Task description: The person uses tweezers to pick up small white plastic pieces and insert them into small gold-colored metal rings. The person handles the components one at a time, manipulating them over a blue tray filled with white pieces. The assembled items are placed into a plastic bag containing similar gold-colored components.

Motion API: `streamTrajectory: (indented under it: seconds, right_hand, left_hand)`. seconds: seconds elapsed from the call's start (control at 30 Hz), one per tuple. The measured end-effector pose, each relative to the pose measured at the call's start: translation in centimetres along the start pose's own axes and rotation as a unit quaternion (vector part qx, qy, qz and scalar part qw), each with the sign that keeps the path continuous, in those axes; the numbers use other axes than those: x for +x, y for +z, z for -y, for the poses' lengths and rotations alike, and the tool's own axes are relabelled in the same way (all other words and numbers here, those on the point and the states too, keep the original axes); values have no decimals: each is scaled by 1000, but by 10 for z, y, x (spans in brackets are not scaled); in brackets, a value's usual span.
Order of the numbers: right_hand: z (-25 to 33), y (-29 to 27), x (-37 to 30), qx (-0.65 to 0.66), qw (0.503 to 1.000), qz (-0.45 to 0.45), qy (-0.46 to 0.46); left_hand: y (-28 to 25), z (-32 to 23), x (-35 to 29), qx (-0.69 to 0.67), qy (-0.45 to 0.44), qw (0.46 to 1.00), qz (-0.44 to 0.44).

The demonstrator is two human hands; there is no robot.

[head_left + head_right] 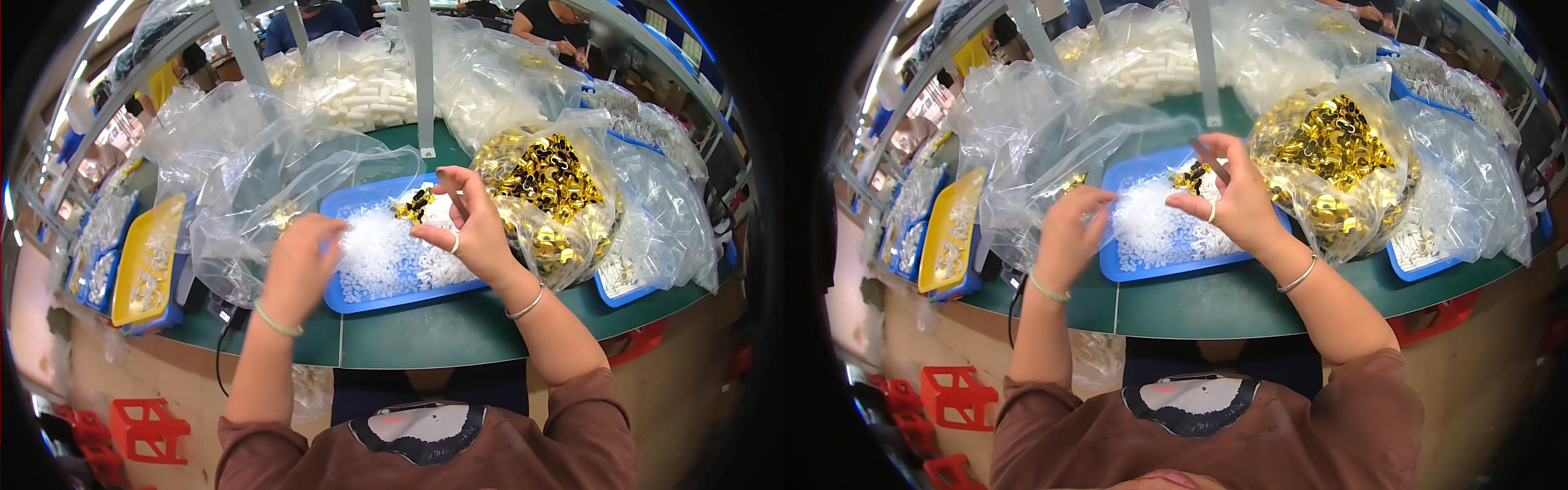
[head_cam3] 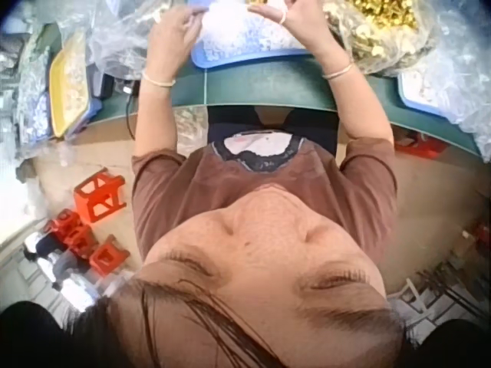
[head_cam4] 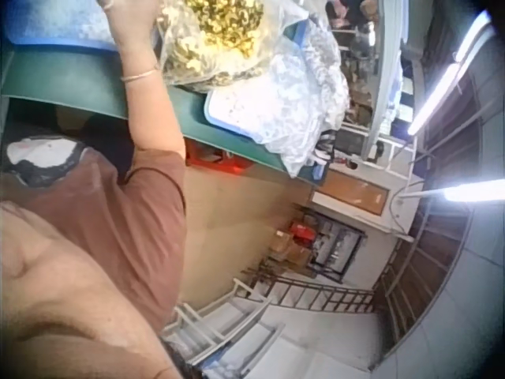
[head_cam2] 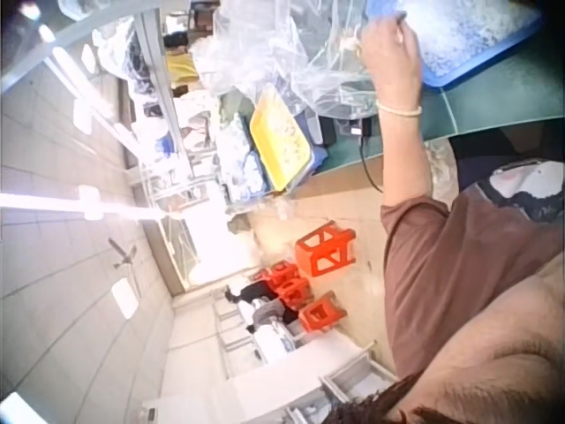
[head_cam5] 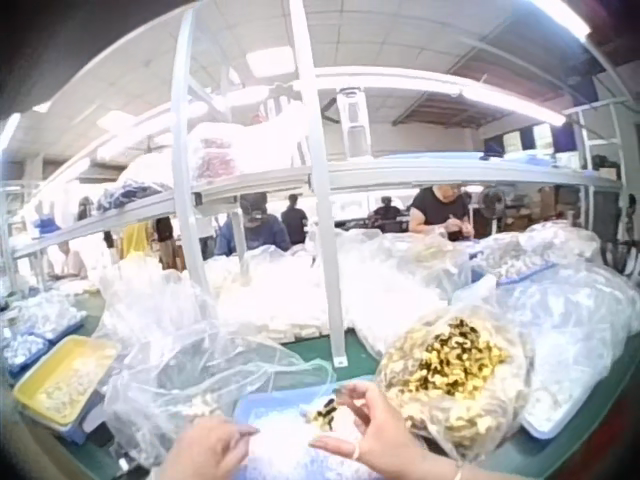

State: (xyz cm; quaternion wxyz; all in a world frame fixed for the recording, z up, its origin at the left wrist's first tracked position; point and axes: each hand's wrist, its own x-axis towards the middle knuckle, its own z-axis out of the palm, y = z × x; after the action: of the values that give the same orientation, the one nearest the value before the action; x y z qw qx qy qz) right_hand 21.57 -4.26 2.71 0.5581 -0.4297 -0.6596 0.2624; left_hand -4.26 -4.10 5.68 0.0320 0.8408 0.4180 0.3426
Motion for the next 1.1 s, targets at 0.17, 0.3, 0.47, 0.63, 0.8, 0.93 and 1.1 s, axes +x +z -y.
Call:
streamTrajectory:
  seconds: [0.17,0.3,0.47,0.63,0.8,0.93,1.1]
  right_hand:
    - [10,11,-6,49,995,0,-88]
    - [4,2,-1,-68,990,-22,-118]
    - [4,1,-1,-82,990,30,-107]
    - [12,-2,-4,-87,991,90,-41]
    - [14,0,-7,-106,989,97,-47]
    - [16,-8,-2,-97,991,90,-29]
    - [6,1,-4,-99,990,84,-61]
  left_hand:
    - [28,-78,16,-249,76,966,5]
    - [50,-69,20,-430,-49,893,118]
    - [47,-55,14,-513,-126,833,168]
    - [44,-43,7,-536,-129,818,162]
    - [48,-53,4,-543,-155,810,157]
    - [41,-30,2,-533,-172,820,119]
    - [50,-36,-1,-569,-202,792,95]
